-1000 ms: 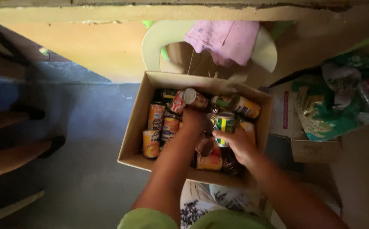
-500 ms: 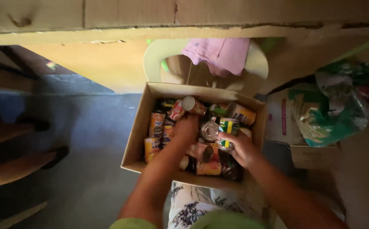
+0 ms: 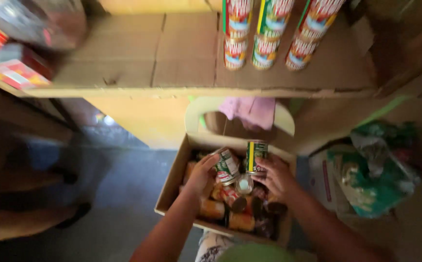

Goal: Organizing and stacking various canned goods from a cardboard box onto a retail shelf.

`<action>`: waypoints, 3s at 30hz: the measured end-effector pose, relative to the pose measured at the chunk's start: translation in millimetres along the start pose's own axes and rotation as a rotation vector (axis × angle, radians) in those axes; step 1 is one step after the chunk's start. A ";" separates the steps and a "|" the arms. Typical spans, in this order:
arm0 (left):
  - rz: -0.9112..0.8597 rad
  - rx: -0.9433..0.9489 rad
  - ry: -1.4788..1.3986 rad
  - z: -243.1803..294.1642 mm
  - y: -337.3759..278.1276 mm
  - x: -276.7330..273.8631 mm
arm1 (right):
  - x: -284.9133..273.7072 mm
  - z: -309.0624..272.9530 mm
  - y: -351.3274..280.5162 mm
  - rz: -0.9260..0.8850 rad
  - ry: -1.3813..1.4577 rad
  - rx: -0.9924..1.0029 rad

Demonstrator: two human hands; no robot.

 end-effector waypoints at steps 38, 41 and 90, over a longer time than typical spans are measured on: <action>0.307 0.678 1.686 379.7 108.4 64.5 | 323.0 -259.4 14.5 0.352 -1.588 -1.150; 0.107 0.702 1.607 381.4 111.3 67.1 | 329.4 -264.4 17.4 0.330 -1.555 -1.037; 0.286 0.629 1.214 311.2 80.6 41.8 | 354.8 -271.8 24.3 0.200 -1.215 -1.297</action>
Point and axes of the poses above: each hand's wrist, its own y-axis towards the middle knuckle, its own x-axis out of the palm, z = x × y, the point moved 8 cm from there along y, towards the middle knuckle, and after that the axes turned 8 degrees about -z, right-handed, at the moved point
